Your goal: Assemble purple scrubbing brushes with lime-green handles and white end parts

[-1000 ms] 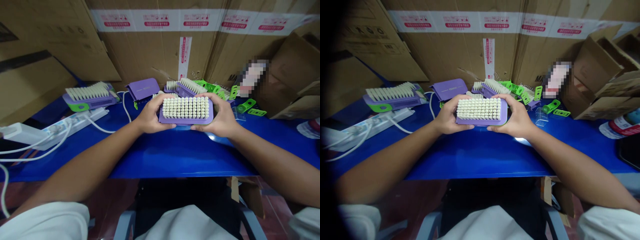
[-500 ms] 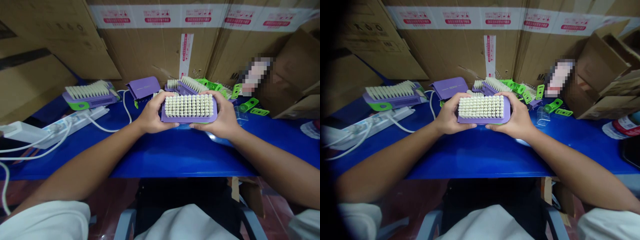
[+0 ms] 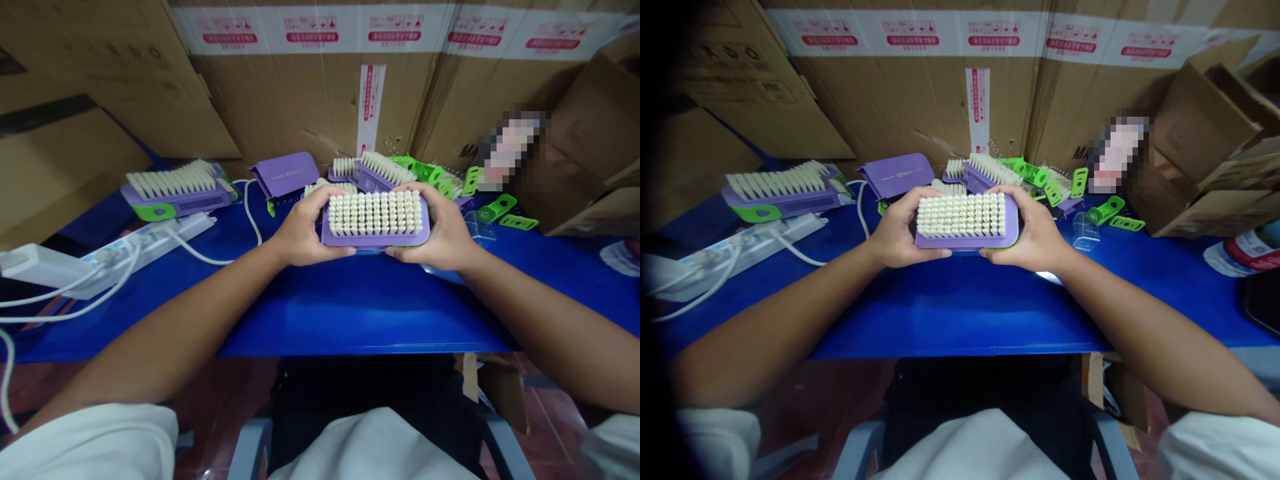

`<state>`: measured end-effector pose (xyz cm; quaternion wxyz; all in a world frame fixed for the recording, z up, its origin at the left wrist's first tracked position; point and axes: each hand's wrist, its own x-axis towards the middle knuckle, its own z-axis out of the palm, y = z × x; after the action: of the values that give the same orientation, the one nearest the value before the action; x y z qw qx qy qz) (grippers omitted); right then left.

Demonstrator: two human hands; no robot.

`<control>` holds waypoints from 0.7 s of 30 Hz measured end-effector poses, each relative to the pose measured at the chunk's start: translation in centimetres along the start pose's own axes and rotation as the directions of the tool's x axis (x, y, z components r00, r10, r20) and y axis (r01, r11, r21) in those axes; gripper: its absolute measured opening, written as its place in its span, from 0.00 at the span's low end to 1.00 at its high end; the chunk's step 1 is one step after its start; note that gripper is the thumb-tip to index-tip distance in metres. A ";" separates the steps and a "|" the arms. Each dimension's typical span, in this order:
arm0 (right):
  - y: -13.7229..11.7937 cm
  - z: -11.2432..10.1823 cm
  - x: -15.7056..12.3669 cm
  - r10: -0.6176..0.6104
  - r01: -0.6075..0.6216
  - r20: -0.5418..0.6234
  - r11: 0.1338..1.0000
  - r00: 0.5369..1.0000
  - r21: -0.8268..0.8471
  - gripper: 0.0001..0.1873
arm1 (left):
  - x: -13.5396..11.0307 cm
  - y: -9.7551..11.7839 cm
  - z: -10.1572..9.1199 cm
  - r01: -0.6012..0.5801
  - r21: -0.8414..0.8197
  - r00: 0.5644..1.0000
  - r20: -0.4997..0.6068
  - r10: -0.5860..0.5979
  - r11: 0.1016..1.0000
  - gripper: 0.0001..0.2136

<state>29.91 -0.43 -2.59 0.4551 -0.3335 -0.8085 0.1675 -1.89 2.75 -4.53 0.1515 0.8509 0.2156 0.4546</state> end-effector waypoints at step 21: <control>1.2 0.1 0.0 -0.001 0.002 -0.026 1.000 1.000 0.011 0.58 | -0.9 -2.4 0.6 0.021 0.004 0.994 -0.106 -0.021 1.000 0.52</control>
<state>30.24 0.48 -3.35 0.4674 -0.3325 -0.8018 0.1674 -2.31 4.32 -6.56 0.1424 0.8236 0.2333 0.4970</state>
